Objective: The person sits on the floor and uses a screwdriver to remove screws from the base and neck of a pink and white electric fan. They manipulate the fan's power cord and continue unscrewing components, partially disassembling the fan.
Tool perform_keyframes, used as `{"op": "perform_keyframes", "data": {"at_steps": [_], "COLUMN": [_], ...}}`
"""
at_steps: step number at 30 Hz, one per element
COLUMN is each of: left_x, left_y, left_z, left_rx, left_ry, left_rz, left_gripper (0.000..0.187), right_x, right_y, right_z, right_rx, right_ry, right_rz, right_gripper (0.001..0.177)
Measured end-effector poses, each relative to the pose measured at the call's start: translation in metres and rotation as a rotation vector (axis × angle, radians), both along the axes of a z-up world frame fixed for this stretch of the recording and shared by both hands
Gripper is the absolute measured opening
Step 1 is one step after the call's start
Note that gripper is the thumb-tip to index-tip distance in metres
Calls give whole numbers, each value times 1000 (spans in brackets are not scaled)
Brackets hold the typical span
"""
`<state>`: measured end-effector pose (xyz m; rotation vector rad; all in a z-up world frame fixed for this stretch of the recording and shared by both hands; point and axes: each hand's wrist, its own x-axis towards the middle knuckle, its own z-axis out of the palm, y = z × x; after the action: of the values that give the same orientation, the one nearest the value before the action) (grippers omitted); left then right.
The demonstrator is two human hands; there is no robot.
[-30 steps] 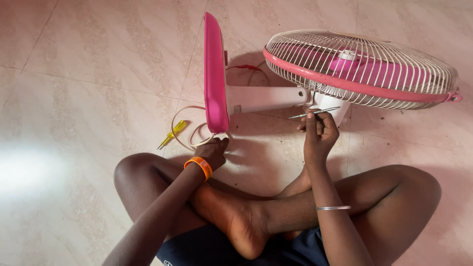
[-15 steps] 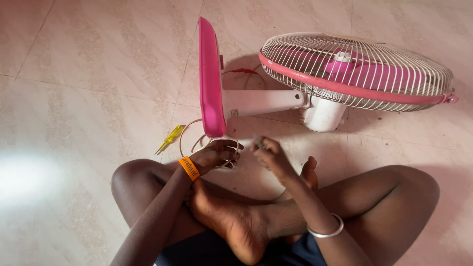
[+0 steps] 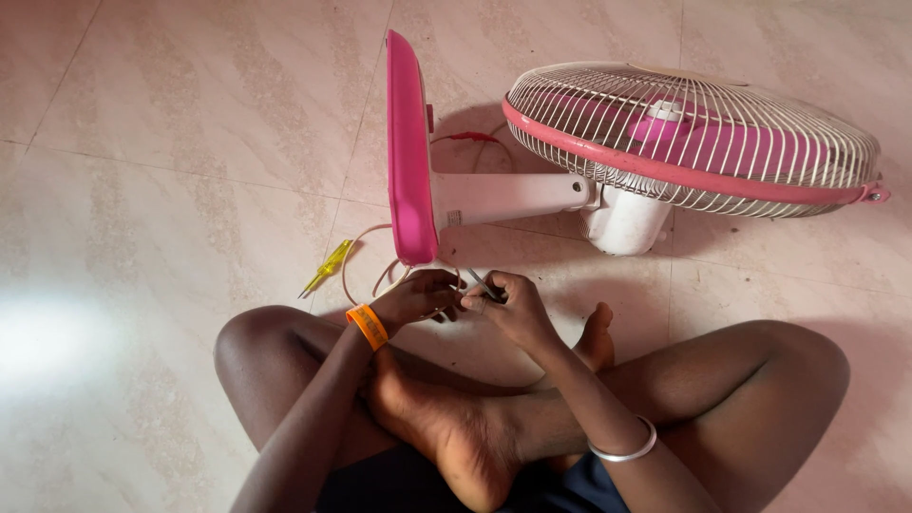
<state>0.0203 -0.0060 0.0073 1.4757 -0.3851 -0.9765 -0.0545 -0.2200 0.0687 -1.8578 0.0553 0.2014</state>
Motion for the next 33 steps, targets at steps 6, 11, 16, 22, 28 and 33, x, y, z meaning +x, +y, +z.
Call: {"op": "perform_keyframes", "data": {"at_steps": [6,11,16,22,28,33], "left_x": [-30,-38,-36,-39,-39,-42], "left_y": [-7,-19,-23,-21,-19,-16], "left_z": [29,66,81,86,98,98], "left_rx": [744,483,447,453,368,415], "left_ry": [-918,-1226,-1298,-1294,-1268,-1181], "left_rz": [-16,7,-21,-43,63,65], "left_gripper": [40,34,19,14,14,16], "right_x": [3,5,3,1,-6,-16], "right_y": [-15,-17,-14,-12,-30,-140], "right_z": [-3,-2,-3,-11,3,38], "right_rx": [261,365,307,53,-389,-840], "right_ry": [212,346,374,261,73,254], "right_rz": [-134,-122,-56,17,55,154], "right_gripper": [19,25,25,34,16,33]}}
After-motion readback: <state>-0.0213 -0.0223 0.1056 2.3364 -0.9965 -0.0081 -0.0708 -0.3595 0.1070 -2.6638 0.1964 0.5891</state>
